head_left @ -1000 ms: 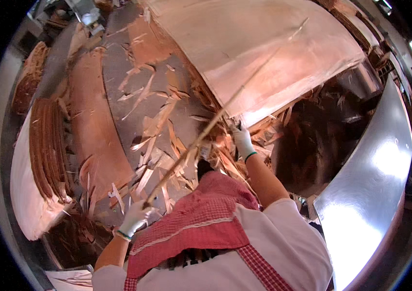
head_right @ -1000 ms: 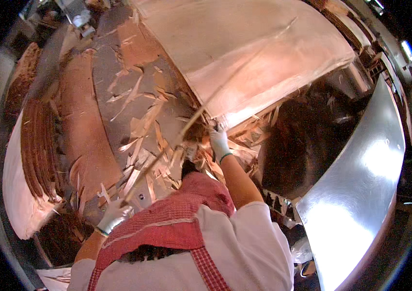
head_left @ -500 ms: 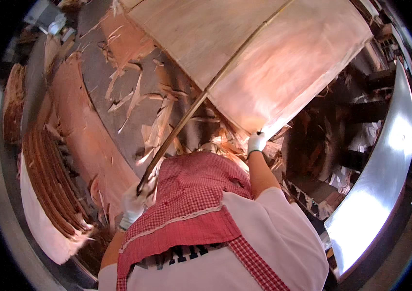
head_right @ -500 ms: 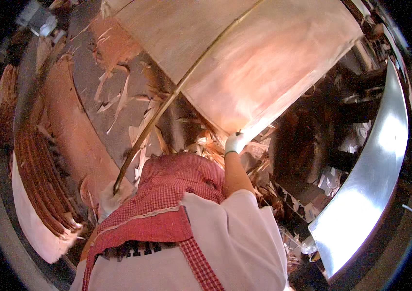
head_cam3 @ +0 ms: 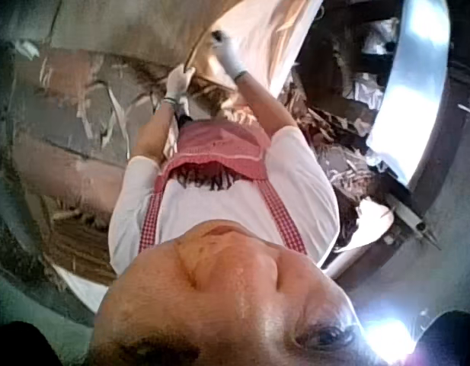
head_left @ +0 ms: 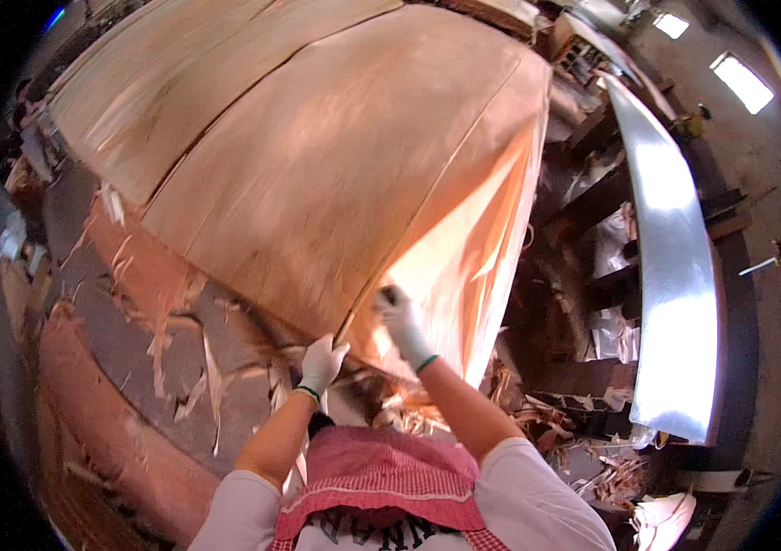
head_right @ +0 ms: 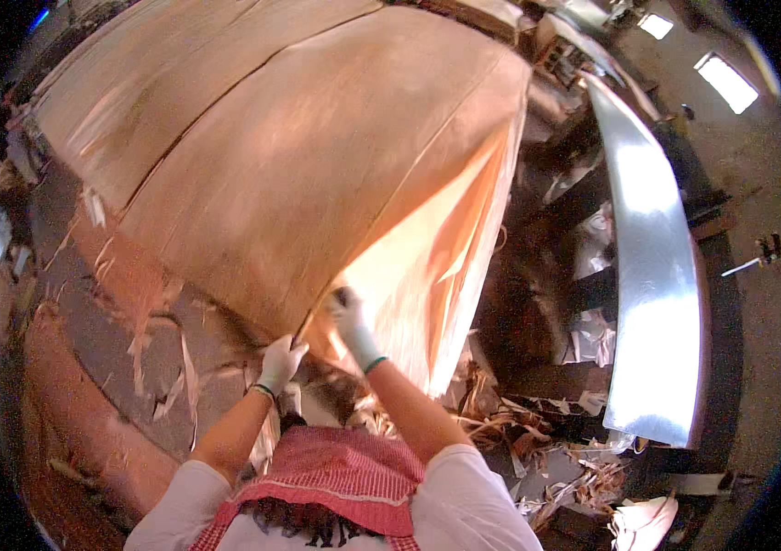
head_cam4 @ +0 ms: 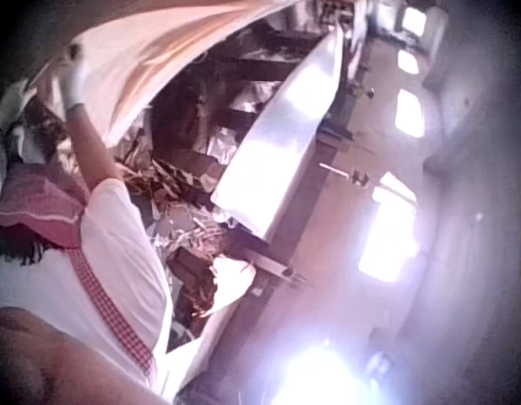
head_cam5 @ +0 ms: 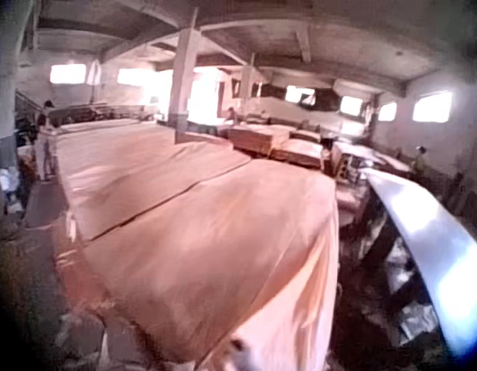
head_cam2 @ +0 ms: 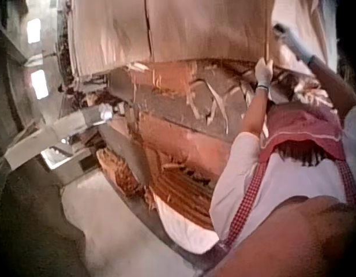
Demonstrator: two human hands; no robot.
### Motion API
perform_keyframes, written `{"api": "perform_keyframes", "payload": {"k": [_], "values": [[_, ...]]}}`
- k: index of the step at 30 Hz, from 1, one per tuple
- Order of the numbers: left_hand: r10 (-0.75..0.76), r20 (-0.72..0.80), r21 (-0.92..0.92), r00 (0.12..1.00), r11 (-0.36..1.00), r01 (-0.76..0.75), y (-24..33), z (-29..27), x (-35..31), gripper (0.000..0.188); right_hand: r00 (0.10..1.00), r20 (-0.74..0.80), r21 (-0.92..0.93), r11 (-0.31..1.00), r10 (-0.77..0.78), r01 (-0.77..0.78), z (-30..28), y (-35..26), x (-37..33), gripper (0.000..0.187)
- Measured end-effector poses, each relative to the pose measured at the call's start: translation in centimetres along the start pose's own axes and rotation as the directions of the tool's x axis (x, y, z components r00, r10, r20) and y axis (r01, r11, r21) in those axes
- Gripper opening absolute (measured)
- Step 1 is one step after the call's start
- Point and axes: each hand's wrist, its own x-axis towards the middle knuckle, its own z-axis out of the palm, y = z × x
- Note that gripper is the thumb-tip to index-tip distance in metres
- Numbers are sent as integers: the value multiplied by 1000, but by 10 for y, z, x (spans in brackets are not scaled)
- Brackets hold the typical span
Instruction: The person sorts, peels, and arranges thin wood veneers by hand and with a small blade, moving them between stacks in a large warehouse.
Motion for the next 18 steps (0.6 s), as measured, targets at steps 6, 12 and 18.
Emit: {"api": "perform_keyframes", "payload": {"k": [6, 12, 18], "values": [[-198, 617, -241, 762, 874, 422, -109, -28, -15, 20, 996, 92, -571, 818, -17, 67, 121, -9, 63, 30], [-180, 649, -116, 739, 937, 330, -187, -21, -61, 33, 981, 171, -655, 754, 86, 48, 158, 13, 72, 31], [7, 689, -511, 725, 714, 479, -65, -21, 7, 18, 968, 225, -683, 726, 113, 74, 199, 10, 71, 31]]}}
